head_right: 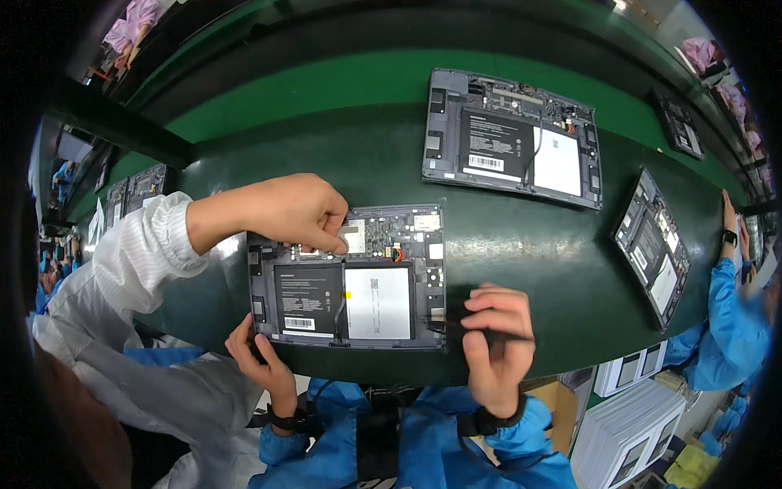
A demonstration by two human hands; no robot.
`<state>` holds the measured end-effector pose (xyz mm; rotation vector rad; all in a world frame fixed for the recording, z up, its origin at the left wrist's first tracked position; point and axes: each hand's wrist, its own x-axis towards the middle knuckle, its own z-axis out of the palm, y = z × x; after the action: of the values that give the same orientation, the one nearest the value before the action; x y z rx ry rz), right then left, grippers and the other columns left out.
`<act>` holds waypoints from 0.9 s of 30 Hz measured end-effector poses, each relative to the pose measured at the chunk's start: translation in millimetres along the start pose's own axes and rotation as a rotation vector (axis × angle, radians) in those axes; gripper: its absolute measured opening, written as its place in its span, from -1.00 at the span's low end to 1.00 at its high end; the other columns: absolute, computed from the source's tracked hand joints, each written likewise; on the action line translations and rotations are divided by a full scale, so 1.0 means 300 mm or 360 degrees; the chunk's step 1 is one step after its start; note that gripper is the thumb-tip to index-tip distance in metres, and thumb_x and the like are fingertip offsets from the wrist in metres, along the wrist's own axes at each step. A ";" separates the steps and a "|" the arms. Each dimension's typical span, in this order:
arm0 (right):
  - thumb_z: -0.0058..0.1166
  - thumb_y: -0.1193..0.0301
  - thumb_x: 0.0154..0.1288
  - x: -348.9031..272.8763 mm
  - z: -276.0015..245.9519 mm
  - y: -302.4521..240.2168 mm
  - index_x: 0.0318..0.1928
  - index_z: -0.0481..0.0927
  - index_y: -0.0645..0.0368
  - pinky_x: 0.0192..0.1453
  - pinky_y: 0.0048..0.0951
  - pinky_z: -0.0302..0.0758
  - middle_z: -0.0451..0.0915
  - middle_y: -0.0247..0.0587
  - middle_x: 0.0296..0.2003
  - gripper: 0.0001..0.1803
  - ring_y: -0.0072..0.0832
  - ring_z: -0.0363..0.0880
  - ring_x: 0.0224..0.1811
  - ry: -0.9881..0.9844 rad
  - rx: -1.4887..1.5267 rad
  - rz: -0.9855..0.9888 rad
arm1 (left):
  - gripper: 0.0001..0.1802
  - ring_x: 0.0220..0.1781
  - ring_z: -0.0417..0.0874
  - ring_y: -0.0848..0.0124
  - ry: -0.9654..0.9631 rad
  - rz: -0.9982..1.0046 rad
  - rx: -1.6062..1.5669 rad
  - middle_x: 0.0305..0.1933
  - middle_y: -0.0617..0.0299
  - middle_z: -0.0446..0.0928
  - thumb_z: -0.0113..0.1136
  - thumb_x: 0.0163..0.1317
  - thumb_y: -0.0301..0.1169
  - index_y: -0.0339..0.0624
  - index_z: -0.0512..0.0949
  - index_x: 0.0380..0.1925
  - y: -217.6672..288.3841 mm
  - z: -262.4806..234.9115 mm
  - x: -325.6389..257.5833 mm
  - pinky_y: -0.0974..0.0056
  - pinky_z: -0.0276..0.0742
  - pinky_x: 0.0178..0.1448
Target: Assembling internal components, connecting cables, and applying adhesive tape to a tablet device on a factory assembly line.
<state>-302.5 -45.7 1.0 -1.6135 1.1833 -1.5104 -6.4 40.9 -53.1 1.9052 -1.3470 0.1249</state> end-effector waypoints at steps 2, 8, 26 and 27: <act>0.26 0.53 0.06 0.071 -0.051 -0.069 -0.26 0.61 0.16 0.35 -0.01 0.44 0.64 -0.14 -0.23 -0.81 -0.25 0.64 -0.01 -0.0520 -0.0528 -0.0423 | -0.64 0.02 0.47 0.10 0.0007 -0.0023 0.0020 -0.01 -0.03 0.58 0.01 0.42 -0.40 -0.40 0.55 0.09 0.011 0.008 0.001 0.07 0.34 0.16; 0.10 0.39 0.19 0.190 0.142 -0.081 0.08 0.59 0.27 -0.09 -0.41 0.58 0.45 -0.32 -0.38 -0.57 -0.41 0.53 -0.30 -0.1352 -0.1307 -0.0794 | -0.60 0.02 0.45 0.12 0.0067 -0.0071 -0.0145 -0.05 -0.05 0.56 -0.01 0.42 -0.31 -0.42 0.55 0.07 -0.046 0.025 -0.028 0.08 0.33 0.13; 0.12 0.45 0.13 0.218 0.188 -0.004 0.25 0.50 0.45 -0.48 -0.54 0.57 0.42 -0.32 -0.45 -0.37 -0.55 0.51 -0.48 -0.1545 -0.1296 -0.0881 | -0.59 0.00 0.45 0.13 0.0052 -0.0085 -0.0073 -0.06 -0.05 0.53 -0.01 0.42 -0.30 -0.43 0.54 0.08 -0.024 0.014 -0.026 0.10 0.34 0.10; 0.12 0.45 0.13 0.219 0.184 -0.002 0.25 0.50 0.45 -0.48 -0.54 0.57 0.42 -0.32 -0.45 -0.37 -0.55 0.51 -0.48 -0.1544 -0.1295 -0.0880 | -0.59 0.00 0.45 0.13 0.0047 -0.0080 -0.0070 -0.06 -0.05 0.53 -0.01 0.42 -0.30 -0.43 0.54 0.08 -0.020 0.013 -0.021 0.10 0.34 0.10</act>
<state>-252.2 -112.1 20.8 -2.8923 0.7991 -0.2381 -5.4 44.0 -62.1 1.8917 -1.2713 0.0975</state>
